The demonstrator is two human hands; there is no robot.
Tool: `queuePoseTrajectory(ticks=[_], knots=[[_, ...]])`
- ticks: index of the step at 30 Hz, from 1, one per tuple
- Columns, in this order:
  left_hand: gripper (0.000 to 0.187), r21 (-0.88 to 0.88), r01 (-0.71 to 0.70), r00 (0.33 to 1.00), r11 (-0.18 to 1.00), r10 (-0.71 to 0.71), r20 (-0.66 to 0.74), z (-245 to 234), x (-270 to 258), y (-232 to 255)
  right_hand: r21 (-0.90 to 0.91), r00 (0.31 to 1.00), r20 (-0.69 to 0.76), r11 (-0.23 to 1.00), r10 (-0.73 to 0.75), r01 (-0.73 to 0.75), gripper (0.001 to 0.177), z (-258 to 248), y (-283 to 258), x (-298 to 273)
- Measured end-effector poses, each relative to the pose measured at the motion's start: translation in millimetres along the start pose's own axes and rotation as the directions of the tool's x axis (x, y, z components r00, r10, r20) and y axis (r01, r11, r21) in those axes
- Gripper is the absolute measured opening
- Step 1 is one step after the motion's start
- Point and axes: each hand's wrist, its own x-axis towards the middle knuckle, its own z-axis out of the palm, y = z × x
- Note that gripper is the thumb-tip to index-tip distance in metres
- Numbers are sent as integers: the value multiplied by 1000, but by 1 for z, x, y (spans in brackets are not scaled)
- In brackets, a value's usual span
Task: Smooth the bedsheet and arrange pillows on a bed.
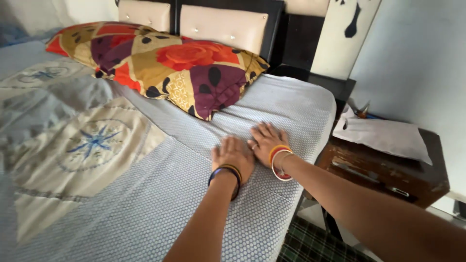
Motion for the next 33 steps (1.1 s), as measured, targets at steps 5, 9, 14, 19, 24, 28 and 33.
queuePoseTrajectory(ticks=[5,9,14,19,24,28,33], knots=[[65,-195,-200,979,960,205,5,-18,-29,-36,74,993,57,991,104,-108,67,-22,-33,-27],[61,-56,-162,986,985,159,-45,-46,-67,-99,169,986,126,977,109,-130,64,-47,-106,-67],[60,102,-96,994,990,101,-39,-63,-124,-158,206,995,55,976,-85,72,63,-41,-181,-115],[62,64,-74,996,995,71,56,-64,-160,-127,188,988,55,974,-143,130,61,-39,-185,-154],[63,52,-122,989,991,117,96,-62,-155,-75,134,999,6,990,-47,46,58,-34,-144,-167],[65,61,-193,975,979,184,122,-57,-150,-37,91,1000,-2,995,28,-27,58,-37,-113,-176],[66,40,-283,953,958,277,121,-45,-139,5,139,975,27,965,219,-220,59,-41,-79,-188]])
